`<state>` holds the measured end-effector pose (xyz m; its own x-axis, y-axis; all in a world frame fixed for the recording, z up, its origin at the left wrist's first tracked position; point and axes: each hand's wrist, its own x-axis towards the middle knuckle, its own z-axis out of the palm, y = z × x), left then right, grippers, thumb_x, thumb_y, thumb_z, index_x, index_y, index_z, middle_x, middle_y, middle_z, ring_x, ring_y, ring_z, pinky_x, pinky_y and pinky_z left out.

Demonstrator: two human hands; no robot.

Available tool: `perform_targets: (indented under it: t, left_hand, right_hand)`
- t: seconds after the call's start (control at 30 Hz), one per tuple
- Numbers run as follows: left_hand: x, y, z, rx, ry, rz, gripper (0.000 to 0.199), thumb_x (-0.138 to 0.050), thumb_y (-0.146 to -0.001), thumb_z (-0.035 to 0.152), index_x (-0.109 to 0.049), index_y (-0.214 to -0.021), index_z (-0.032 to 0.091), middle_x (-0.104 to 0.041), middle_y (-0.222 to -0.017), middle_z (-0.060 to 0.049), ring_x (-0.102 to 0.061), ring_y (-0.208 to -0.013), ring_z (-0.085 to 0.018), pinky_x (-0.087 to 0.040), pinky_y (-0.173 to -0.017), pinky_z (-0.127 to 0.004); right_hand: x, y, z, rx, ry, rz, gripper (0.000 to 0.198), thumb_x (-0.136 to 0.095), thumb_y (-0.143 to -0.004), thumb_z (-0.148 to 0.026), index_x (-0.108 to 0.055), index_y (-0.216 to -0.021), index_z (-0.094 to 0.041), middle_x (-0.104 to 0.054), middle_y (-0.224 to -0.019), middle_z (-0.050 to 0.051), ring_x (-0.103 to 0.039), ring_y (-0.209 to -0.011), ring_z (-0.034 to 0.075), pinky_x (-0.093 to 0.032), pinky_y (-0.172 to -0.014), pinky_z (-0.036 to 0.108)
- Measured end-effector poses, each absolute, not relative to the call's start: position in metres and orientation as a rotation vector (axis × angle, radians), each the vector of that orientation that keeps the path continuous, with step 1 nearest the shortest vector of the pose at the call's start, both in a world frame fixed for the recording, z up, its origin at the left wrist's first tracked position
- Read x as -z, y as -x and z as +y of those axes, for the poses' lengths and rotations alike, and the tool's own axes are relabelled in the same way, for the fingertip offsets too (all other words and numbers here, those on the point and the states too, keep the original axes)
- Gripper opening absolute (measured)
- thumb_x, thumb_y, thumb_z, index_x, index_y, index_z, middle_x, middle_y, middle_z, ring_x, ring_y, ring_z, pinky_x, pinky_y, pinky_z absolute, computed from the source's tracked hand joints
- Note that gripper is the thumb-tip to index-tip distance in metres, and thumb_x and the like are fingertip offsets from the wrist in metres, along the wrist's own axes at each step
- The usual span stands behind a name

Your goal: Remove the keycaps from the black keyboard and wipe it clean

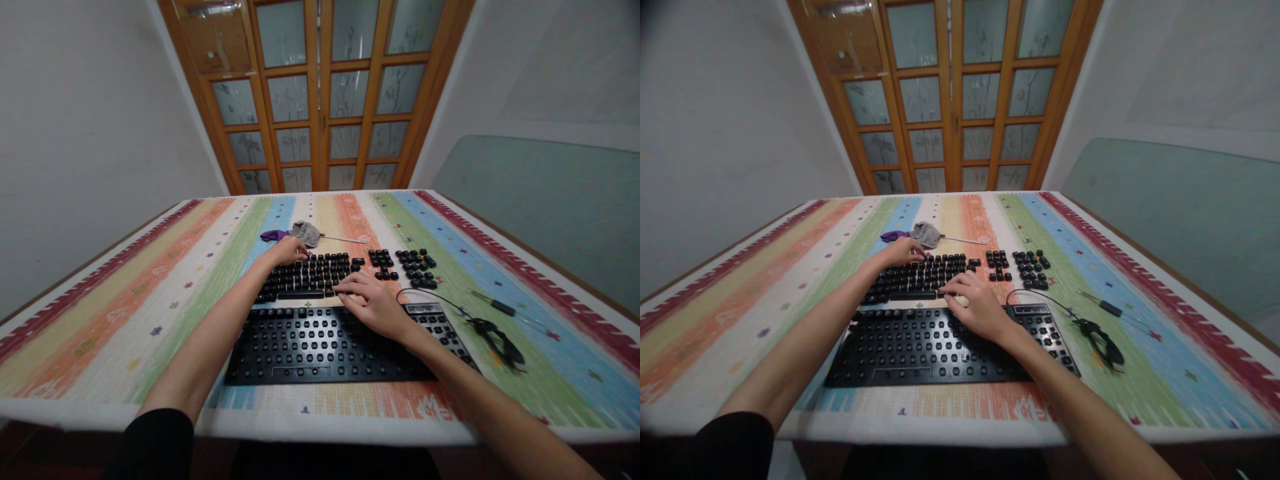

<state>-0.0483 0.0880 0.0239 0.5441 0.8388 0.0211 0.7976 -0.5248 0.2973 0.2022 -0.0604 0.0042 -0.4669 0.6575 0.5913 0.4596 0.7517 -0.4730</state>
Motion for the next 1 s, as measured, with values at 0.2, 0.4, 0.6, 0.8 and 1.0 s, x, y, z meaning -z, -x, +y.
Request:
perform_targets:
  t: [0.2,0.4,0.6,0.8,1.0]
  left_hand:
    - [-0.021,0.046,0.091,-0.282,-2.503,1.395,0.013,-0.067,-0.076,0.019,-0.079,-0.080,0.015,-0.075,-0.074,-0.005,-0.067,-0.073,-0.020,-0.048,-0.075,-0.029]
    - [-0.025,0.045,0.085,-0.425,-2.468,1.422,0.007,-0.067,-0.072,0.016,-0.073,-0.074,0.014,-0.072,-0.068,-0.004,-0.064,-0.068,-0.018,-0.045,-0.067,-0.027]
    - [-0.043,0.056,0.039,-0.703,-2.460,1.392,0.013,-0.066,-0.078,0.020,-0.063,-0.089,0.014,-0.071,-0.087,-0.006,-0.062,-0.078,-0.016,-0.045,-0.072,-0.027]
    - [-0.043,0.063,-0.038,-0.861,-2.390,1.146,0.020,-0.066,-0.083,0.026,-0.055,-0.096,0.018,-0.071,-0.091,-0.002,-0.064,-0.080,-0.015,-0.049,-0.073,-0.029]
    - [-0.036,0.058,-0.073,-0.846,-2.406,1.076,0.014,-0.064,-0.087,0.026,-0.057,-0.097,0.019,-0.069,-0.092,-0.002,-0.064,-0.084,-0.016,-0.050,-0.076,-0.030]
  right_hand:
    - [-0.004,-0.202,-0.060,-0.304,0.835,-2.155,0.018,-0.057,-0.092,-0.016,-0.074,-0.096,-0.018,-0.071,-0.094,0.009,-0.063,-0.090,0.022,-0.052,-0.079,0.039]
    - [-0.003,-0.201,-0.060,-0.298,0.834,-2.174,0.018,-0.057,-0.092,-0.017,-0.075,-0.095,-0.018,-0.071,-0.094,0.009,-0.063,-0.089,0.022,-0.051,-0.080,0.039]
    - [-0.001,-0.201,-0.057,-0.340,0.876,-2.190,0.016,-0.058,-0.093,-0.020,-0.073,-0.099,-0.018,-0.070,-0.096,0.009,-0.062,-0.092,0.022,-0.051,-0.082,0.040]
    - [-0.001,-0.189,-0.054,-0.418,0.879,-2.203,0.023,-0.061,-0.094,-0.028,-0.070,-0.112,-0.017,-0.069,-0.101,0.009,-0.061,-0.095,0.023,-0.051,-0.084,0.040]
    - [0.000,-0.177,-0.058,-0.410,0.765,-2.236,0.023,-0.062,-0.094,-0.028,-0.069,-0.113,-0.017,-0.068,-0.102,0.010,-0.059,-0.098,0.023,-0.050,-0.087,0.041]
